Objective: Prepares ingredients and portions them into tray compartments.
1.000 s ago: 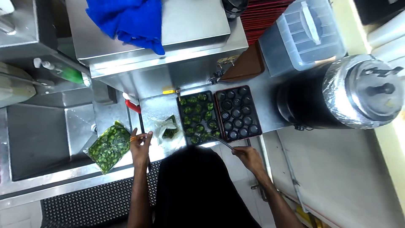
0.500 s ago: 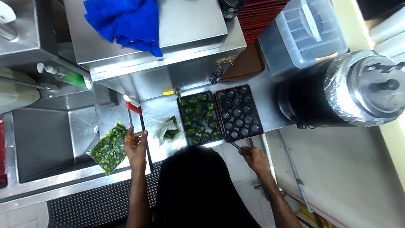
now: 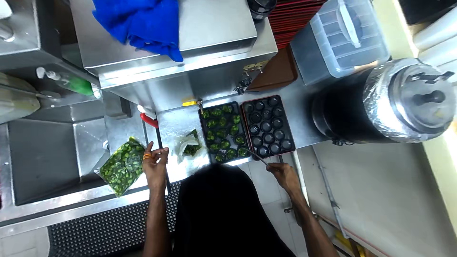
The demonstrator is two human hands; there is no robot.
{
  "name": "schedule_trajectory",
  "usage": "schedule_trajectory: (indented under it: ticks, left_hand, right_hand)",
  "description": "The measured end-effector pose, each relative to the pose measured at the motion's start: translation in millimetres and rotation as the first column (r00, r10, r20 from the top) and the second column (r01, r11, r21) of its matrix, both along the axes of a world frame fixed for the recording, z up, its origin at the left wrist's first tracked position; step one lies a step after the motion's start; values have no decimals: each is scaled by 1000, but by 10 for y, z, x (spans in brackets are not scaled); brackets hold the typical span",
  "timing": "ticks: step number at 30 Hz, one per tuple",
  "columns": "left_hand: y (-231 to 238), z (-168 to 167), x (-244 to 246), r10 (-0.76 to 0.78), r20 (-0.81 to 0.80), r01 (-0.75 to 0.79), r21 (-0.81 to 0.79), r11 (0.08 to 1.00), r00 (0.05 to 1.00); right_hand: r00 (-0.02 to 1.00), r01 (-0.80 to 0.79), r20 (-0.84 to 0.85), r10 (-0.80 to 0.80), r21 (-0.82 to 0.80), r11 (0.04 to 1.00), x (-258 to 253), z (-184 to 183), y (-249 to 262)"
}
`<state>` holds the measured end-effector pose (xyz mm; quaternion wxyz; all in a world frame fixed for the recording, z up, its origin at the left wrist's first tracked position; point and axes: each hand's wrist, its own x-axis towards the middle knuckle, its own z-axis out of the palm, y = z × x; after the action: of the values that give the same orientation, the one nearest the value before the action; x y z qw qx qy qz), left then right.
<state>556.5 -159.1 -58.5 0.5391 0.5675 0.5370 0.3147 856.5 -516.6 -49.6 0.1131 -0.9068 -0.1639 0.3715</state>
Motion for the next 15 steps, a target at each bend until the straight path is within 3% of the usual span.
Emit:
schedule_trajectory:
  ticks: [7,15]
  left_hand:
    - [-36,-16,-9,-7,-3,7,-11,1000,1000]
    - [-24,33,16,-15,13,15,-11,1000,1000]
  right_hand:
    - [993,100,-81,-86,187,977,51,55,-61]
    - [990,63,-136,-33,222,973,-104,-84,217]
